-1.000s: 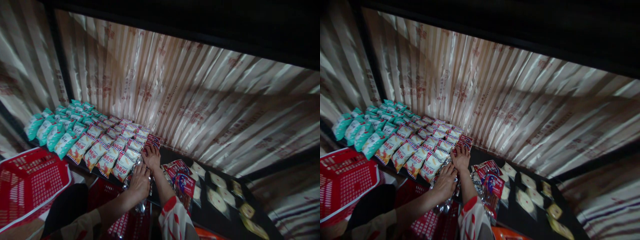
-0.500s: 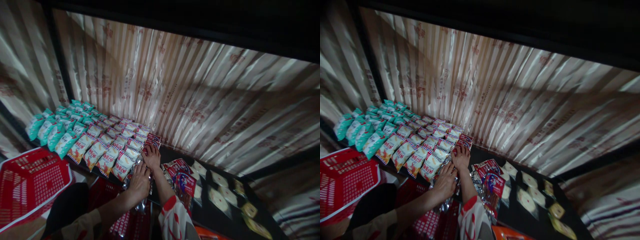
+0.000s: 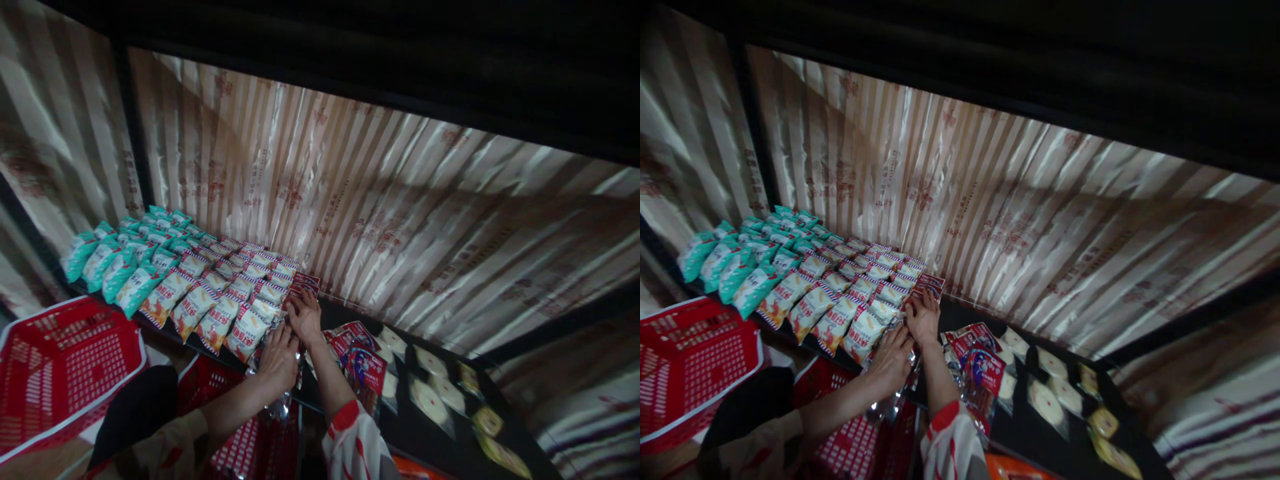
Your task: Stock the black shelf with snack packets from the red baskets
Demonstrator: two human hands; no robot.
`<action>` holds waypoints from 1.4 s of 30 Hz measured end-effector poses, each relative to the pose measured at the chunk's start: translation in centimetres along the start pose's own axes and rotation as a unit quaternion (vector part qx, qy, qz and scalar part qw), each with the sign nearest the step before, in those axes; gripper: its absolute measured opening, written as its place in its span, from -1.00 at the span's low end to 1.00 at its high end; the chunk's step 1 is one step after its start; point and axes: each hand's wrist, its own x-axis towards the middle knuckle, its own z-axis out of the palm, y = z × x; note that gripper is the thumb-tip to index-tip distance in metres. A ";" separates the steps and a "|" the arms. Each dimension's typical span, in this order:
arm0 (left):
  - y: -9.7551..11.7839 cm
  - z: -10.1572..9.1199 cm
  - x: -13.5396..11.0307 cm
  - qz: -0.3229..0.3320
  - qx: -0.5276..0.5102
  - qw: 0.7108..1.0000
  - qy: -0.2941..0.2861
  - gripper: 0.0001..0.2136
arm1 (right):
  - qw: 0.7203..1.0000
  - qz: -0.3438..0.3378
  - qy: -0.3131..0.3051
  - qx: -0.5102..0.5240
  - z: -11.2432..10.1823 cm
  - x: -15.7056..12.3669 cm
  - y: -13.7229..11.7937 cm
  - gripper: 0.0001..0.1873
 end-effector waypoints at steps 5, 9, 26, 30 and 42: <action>0.3 -0.1 0.0 -0.005 -0.008 1.000 -0.002 -0.51 | 0.983 -0.032 0.154 0.090 -1.1 -2.1 0.4 -0.62; 0.4 0.0 0.0 0.001 0.001 1.000 0.010 -0.54 | 0.967 0.003 0.216 0.135 -1.9 -4.9 1.0 -0.58; 1.6 -0.8 -5.4 0.111 -0.123 0.981 0.099 -0.68 | 0.875 0.270 0.254 0.310 -0.8 -18.6 -0.1 -0.54; 1.1 0.0 -11.6 0.188 -0.157 0.969 0.012 -0.71 | 0.853 0.354 0.228 0.308 1.6 -22.4 -1.4 -0.50; -7.5 8.2 -16.9 -0.097 -0.098 0.953 -0.268 -0.80 | 0.901 0.362 -0.219 0.102 10.7 -26.5 -1.6 -0.58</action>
